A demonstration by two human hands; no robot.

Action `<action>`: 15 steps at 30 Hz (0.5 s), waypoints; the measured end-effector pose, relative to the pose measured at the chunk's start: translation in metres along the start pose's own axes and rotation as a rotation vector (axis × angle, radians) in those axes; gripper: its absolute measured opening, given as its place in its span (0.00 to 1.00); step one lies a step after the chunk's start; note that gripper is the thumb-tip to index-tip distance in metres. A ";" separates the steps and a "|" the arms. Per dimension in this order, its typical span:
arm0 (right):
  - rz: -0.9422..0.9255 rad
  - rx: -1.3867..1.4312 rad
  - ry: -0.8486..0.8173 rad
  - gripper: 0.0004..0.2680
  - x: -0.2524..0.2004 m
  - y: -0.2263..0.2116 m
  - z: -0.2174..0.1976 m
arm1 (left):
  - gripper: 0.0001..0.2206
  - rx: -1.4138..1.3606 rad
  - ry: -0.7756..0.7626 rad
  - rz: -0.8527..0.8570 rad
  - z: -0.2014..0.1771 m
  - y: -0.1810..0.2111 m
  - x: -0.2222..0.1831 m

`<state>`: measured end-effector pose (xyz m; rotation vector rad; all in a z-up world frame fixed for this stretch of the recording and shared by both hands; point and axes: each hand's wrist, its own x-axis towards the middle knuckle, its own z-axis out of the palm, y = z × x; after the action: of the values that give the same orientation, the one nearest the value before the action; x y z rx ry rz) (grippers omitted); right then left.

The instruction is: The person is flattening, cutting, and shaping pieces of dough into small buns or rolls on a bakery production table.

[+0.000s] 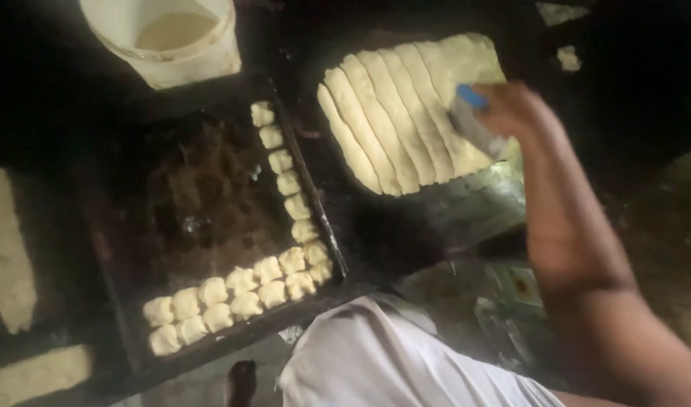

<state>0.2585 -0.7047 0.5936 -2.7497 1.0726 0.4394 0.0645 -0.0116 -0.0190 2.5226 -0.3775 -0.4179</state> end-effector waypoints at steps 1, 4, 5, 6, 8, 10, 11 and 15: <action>-0.001 0.002 0.010 0.22 0.001 0.013 0.030 | 0.13 -0.001 0.008 0.006 -0.004 -0.002 0.010; -0.379 -0.016 0.787 0.24 -0.018 0.026 0.079 | 0.13 0.015 -0.137 -0.214 -0.004 -0.001 0.005; -0.175 0.061 0.572 0.23 -0.035 0.006 0.060 | 0.14 -0.062 -0.169 -0.294 -0.002 -0.001 0.001; 0.031 0.139 0.355 0.22 -0.053 -0.013 0.041 | 0.15 -0.134 -0.201 -0.368 -0.004 -0.002 0.002; -0.074 0.057 0.333 0.19 -0.034 0.037 0.055 | 0.15 -0.141 -0.183 -0.357 -0.008 -0.002 0.004; -0.195 -0.028 0.323 0.17 -0.036 0.056 0.053 | 0.16 -0.159 -0.145 -0.347 -0.016 0.005 0.026; -0.107 -0.063 0.274 0.21 -0.050 0.053 0.053 | 0.16 -0.160 -0.126 -0.402 -0.022 0.009 0.036; 0.032 0.080 0.355 0.24 -0.090 0.035 0.077 | 0.16 -0.162 -0.171 -0.498 -0.015 0.019 0.026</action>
<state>0.1552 -0.6538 0.5490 -2.8061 1.1785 -0.0945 0.0907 -0.0288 -0.0024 2.4087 0.2265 -0.8204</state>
